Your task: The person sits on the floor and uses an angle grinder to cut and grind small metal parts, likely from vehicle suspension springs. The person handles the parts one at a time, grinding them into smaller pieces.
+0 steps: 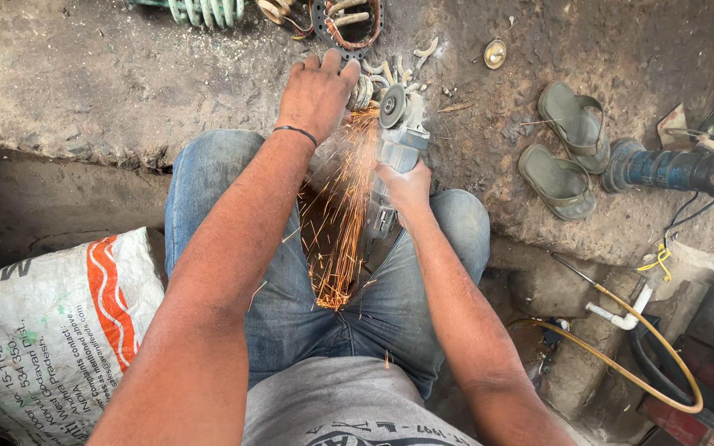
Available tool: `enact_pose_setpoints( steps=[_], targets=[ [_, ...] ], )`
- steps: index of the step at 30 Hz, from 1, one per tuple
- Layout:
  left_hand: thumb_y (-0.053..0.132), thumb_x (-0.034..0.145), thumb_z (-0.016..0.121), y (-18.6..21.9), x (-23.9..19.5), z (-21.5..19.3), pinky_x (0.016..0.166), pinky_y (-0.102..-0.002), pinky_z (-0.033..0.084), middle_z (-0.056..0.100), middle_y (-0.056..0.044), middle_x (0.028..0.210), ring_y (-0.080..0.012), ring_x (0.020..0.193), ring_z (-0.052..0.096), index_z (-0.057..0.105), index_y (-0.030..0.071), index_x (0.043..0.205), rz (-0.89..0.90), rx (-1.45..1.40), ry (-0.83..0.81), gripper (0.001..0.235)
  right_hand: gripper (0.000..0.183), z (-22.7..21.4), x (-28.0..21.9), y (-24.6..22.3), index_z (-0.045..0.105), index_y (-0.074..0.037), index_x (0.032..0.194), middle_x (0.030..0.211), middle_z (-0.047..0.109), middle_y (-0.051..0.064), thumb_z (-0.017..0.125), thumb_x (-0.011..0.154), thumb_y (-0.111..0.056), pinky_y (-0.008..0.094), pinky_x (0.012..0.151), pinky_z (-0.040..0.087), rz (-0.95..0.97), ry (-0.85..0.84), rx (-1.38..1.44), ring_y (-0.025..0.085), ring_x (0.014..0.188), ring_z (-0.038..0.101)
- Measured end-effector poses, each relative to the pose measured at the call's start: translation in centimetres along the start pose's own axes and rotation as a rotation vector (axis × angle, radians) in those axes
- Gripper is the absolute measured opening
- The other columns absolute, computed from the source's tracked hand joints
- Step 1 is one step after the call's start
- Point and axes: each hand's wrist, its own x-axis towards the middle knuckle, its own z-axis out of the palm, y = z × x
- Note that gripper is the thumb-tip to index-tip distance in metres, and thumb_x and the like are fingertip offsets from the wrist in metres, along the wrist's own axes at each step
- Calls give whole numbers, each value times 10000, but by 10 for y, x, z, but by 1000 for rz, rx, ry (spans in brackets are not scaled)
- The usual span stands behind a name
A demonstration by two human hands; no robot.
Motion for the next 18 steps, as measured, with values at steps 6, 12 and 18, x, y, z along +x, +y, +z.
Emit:
enact_pose_setpoints(
  steps=[6,12,18],
  targets=[
    [74,914,608,-1,-1,1,852,-482,518,582,-134,1090,-321,990,648,596,145,1193,-3,2,18,288,326,0,-5,-5,662,13,1082,941,722,81,812,807,-77,321,596,613,83,-48,142,154,708,704],
    [64,901,616,0,0,1,868,-478,520,585,-140,1110,-317,989,649,596,155,1310,0,17,34,419,313,-2,-9,-7,664,10,1103,933,724,77,778,821,-63,324,592,628,89,-68,169,147,716,713],
    [160,857,751,3,0,-2,878,-473,520,580,-133,1118,-307,1000,647,603,159,1294,-15,37,-7,462,323,-2,-13,-14,649,12,1114,933,715,82,783,827,-53,332,591,626,86,-94,184,171,698,714]
  ],
)
